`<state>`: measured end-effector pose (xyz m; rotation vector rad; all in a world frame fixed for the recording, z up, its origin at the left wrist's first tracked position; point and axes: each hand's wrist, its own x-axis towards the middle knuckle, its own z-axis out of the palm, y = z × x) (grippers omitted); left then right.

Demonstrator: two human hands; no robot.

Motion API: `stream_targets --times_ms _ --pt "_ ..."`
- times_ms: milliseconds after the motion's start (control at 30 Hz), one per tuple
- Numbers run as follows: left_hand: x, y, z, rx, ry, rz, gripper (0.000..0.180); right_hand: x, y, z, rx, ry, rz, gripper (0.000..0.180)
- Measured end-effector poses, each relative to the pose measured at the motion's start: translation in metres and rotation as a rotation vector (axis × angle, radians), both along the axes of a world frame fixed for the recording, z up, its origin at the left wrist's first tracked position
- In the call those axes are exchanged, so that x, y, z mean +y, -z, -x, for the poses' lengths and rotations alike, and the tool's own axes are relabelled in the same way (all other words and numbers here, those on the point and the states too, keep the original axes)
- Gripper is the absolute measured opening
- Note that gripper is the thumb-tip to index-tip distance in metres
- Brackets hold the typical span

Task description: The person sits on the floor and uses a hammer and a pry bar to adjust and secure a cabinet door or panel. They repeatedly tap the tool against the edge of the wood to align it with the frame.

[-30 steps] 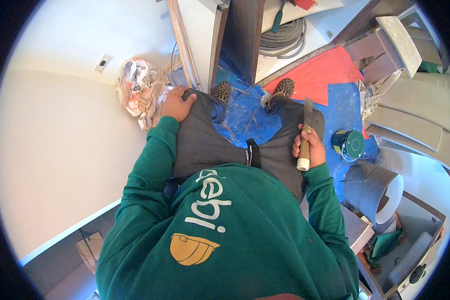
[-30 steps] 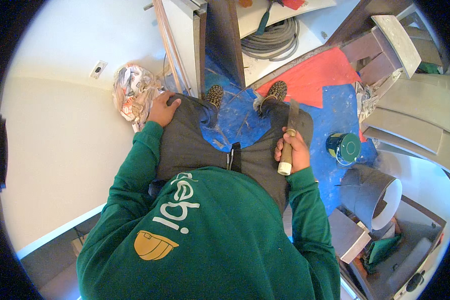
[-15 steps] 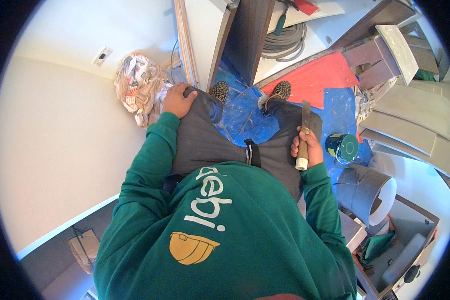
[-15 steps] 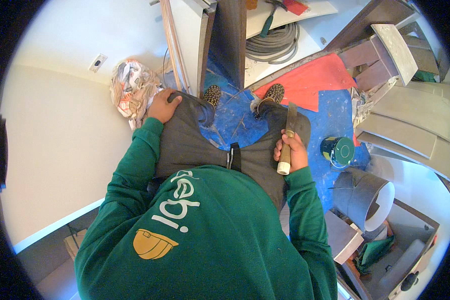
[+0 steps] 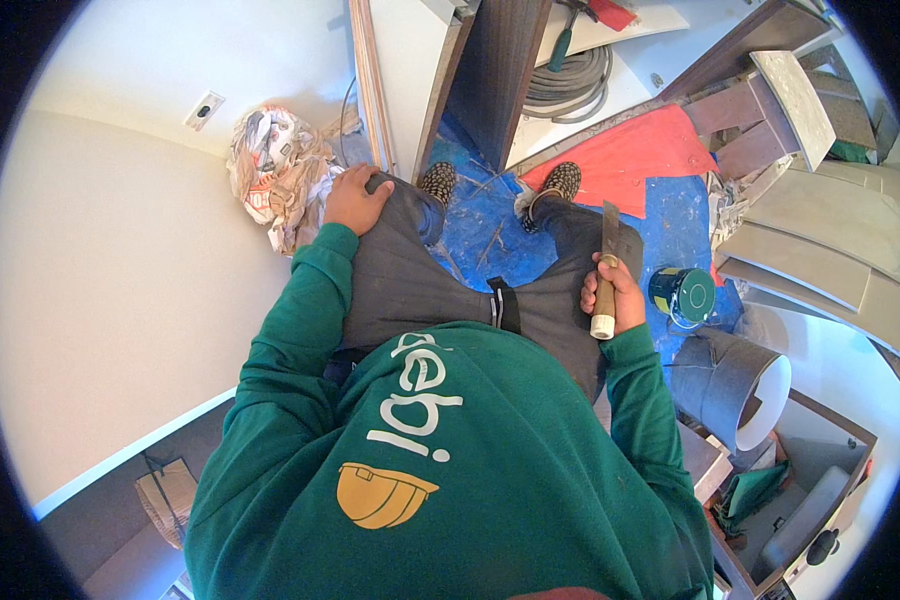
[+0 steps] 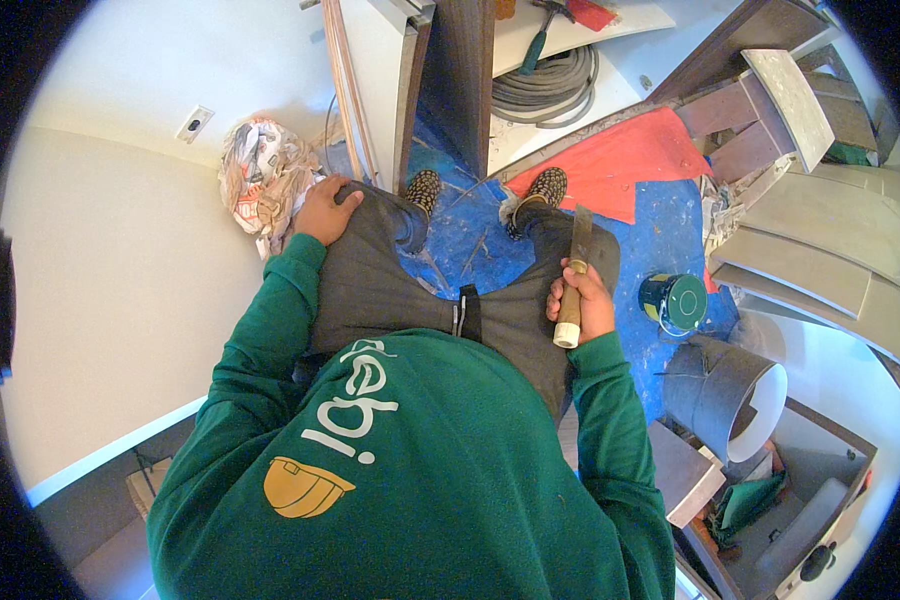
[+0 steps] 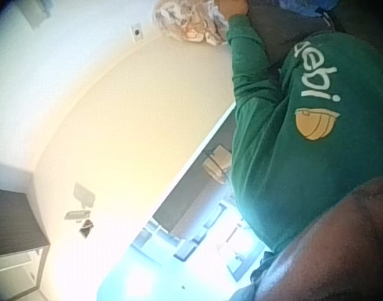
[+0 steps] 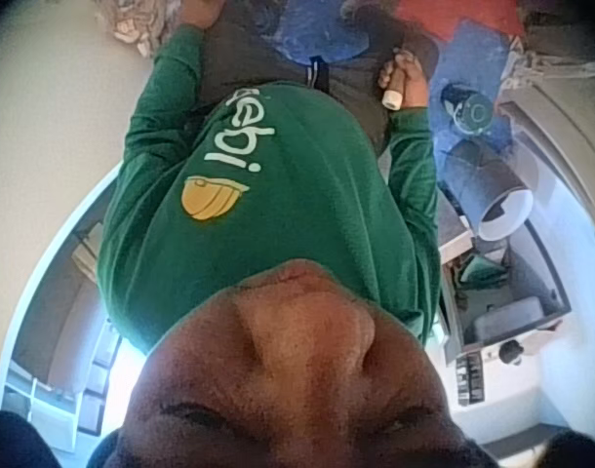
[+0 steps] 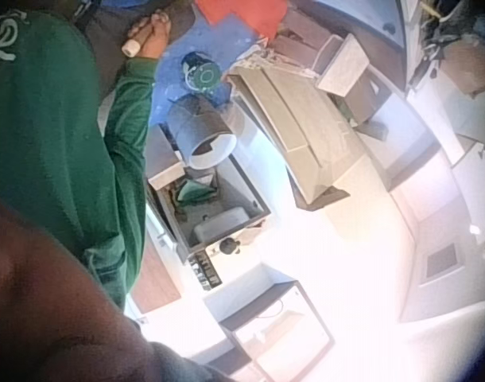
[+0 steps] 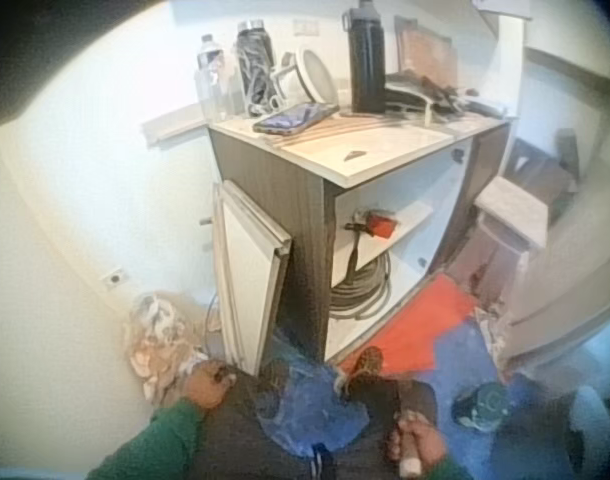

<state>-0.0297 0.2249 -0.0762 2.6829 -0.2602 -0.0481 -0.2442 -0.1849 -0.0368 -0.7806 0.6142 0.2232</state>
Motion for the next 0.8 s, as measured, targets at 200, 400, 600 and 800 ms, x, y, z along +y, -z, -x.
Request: stream_targets --times_ms 200,400,600,800 --pt "0.001 0.004 -0.002 -0.004 0.006 -0.005 0.047 -0.001 0.003 0.0 -0.005 -0.006 -0.009 0.026" --pt "0.002 -0.001 -0.001 -0.011 0.001 -0.022 0.048 0.0 0.0 -0.001 -0.008 -0.01 -0.001 0.028" --pt "-0.002 -0.004 0.002 0.005 0.008 -0.037 0.047 0.006 -0.003 -0.001 0.056 0.007 0.11 0.026" --pt "-0.018 -0.017 0.009 -0.043 0.081 0.105 0.034 0.023 -0.016 -0.004 0.057 -0.094 0.344 0.023"
